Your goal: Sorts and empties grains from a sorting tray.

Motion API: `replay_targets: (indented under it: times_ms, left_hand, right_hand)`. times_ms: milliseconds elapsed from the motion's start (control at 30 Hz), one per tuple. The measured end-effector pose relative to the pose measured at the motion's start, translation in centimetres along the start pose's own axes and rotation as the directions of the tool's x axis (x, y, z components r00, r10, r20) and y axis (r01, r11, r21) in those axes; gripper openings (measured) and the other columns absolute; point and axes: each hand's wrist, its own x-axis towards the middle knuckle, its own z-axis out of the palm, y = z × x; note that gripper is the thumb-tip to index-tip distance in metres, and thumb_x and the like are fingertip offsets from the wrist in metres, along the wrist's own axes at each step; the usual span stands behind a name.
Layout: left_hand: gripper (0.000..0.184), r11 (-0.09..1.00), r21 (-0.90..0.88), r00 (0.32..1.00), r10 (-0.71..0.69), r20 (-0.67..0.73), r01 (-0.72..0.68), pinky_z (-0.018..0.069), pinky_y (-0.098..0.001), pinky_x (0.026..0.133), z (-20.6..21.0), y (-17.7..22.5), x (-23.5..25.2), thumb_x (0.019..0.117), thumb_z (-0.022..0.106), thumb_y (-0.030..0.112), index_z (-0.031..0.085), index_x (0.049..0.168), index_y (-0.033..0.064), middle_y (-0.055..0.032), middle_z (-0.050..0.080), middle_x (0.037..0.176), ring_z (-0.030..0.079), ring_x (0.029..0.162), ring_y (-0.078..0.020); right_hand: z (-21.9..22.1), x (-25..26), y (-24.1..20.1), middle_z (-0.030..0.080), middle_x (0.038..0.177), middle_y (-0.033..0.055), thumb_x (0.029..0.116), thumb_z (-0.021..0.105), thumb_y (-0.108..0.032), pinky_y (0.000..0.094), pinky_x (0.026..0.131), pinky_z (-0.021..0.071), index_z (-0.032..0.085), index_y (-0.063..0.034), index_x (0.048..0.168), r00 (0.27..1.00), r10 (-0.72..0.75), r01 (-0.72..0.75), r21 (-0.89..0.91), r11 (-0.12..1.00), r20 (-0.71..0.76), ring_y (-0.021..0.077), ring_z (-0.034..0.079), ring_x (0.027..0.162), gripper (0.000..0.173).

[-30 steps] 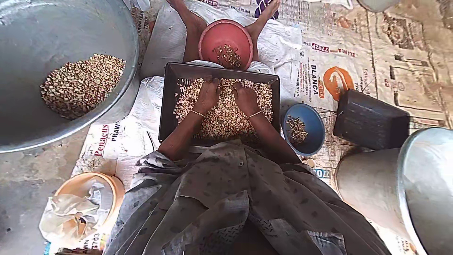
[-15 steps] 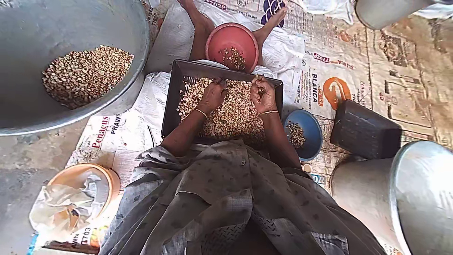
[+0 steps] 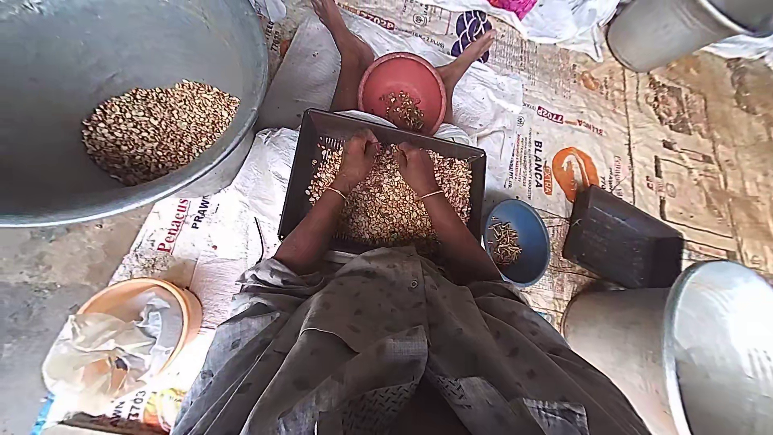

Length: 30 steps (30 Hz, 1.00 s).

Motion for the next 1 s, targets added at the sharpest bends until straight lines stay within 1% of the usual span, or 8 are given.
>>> replay_targets:
  times_ms: [133, 233, 367, 467, 667, 800, 900, 1000]
  left_hand:
    - [0.015, 0.88, -0.471, 0.984, -0.135, -0.12, 0.063, 0.046, -0.0243, 0.071, -1.0, -1.6, 0.3, 0.1056, 0.049, 0.009, 0.059, 0.105, -0.0017, -0.0042, 0.056, 0.089, 0.053, 0.075, -0.0075]
    - [0.014, 0.662, -0.743, 0.966, -0.243, -0.091, 0.097, 0.0488, -0.0219, 0.064, -1.6, -1.7, 0.3, 0.1075, 0.046, 0.009, 0.055, 0.096, 0.009, 0.0037, 0.054, 0.079, 0.053, 0.065, -0.0049]
    - [0.016, 0.629, -0.767, 0.959, -0.275, -0.065, 0.128, 0.0497, -0.0207, 0.059, -1.8, -1.8, 0.2, 0.1081, 0.046, 0.009, 0.055, 0.095, 0.0098, 0.0043, 0.055, 0.076, 0.053, 0.06, -0.0044]
    - [0.015, 0.635, -0.75, 0.951, -0.308, -0.024, 0.187, 0.0525, -0.0225, 0.062, -1.6, -1.0, 0.2, 0.1089, 0.045, 0.01, 0.055, 0.098, 0.0074, 0.0014, 0.056, 0.083, 0.055, 0.064, -0.0062]
    - [0.011, 0.663, -0.707, 0.94, -0.34, 0.011, 0.248, 0.0537, -0.0215, 0.06, -1.8, -1.3, -0.1, 0.1082, 0.047, 0.008, 0.055, 0.101, 0.0052, 0.0004, 0.057, 0.083, 0.057, 0.062, -0.0061]
    - [0.012, 0.625, -0.736, 0.941, -0.336, 0.048, 0.26, 0.0519, -0.0193, 0.058, -2.0, -1.1, -0.2, 0.1073, 0.049, 0.007, 0.057, 0.098, 0.0063, 0.0015, 0.059, 0.081, 0.057, 0.061, -0.0047]
    - [0.013, 0.607, -0.762, 0.967, -0.231, 0.104, 0.227, 0.053, -0.0197, 0.062, -1.8, -0.8, -0.4, 0.1074, 0.047, 0.006, 0.057, 0.099, 0.0075, 0.0031, 0.059, 0.081, 0.057, 0.063, -0.0043]
    - [0.013, 0.695, -0.714, 0.994, -0.013, 0.112, 0.09, 0.0527, -0.0208, 0.065, -1.0, -0.2, -0.9, 0.1065, 0.048, 0.007, 0.06, 0.1, 0.0063, 0.0037, 0.061, 0.081, 0.058, 0.067, -0.004]
  right_hand:
    - [1.5, -0.8, -0.7, 0.073, 0.1, 0.0259, 0.1084, 0.046, -0.024, 0.0595, 0.085, 0.0542, 0.07, 0.0001, 0.119, 0.998, -0.044, 0.032, -0.194, 0.98, -0.055, 0.0455, 0.071, 0.099, 0.036]
    - [1.0, 0.0, 0.4, 0.074, 0.103, 0.0219, 0.1054, 0.053, -0.019, 0.0558, 0.091, 0.0529, 0.072, 0.0011, 0.111, 0.987, 0.022, -0.006, 0.096, 0.995, -0.16, 0.0379, 0.071, 0.102, 0.028]
    - [0.7, 1.3, 2.0, 0.07, 0.093, 0.0163, 0.1031, 0.054, -0.011, 0.0403, 0.085, 0.0518, 0.072, 0.0047, 0.102, 0.977, -0.004, 0.093, 0.409, 0.908, -0.213, 0.0213, 0.066, 0.086, 0.024]
    - [0.5, 1.5, 0.2, 0.073, 0.109, 0.0211, 0.1064, 0.051, -0.018, 0.0527, 0.095, 0.0523, 0.069, 0.0015, 0.119, 0.995, -0.034, 0.049, 0.162, 0.986, -0.094, 0.0351, 0.07, 0.106, 0.03]
    - [1.8, 1.7, -4.3, 0.072, 0.108, 0.0249, 0.1077, 0.047, -0.024, 0.0588, 0.088, 0.0529, 0.063, -0.0017, 0.127, 0.994, 0.113, -0.112, -0.22, 0.969, -0.008, 0.0432, 0.069, 0.108, 0.034]
    - [1.9, 2.3, -1.4, 0.073, 0.098, 0.0198, 0.1024, 0.057, -0.015, 0.0496, 0.087, 0.0547, 0.072, 0.0027, 0.107, 0.989, 0.044, -0.01, 0.239, 0.971, -0.139, 0.0322, 0.071, 0.095, 0.024]
    - [1.0, 1.1, -1.1, 0.052, 0.061, -0.0054, 0.1032, 0.054, -0.007, 0.0141, 0.039, 0.0326, 0.064, -0.0052, 0.088, 0.997, 0.072, -0.041, 0.891, 0.453, 0.009, -0.0005, 0.039, 0.043, 0.018]
    - [0.0, -1.0, -2.4, 0.061, 0.073, -0.003, 0.107, 0.044, -0.022, 0.0157, 0.04, 0.0339, 0.061, -0.0125, 0.096, 0.942, 0.128, -0.326, 0.936, 0.129, 0.311, 0.0022, 0.045, 0.047, 0.022]
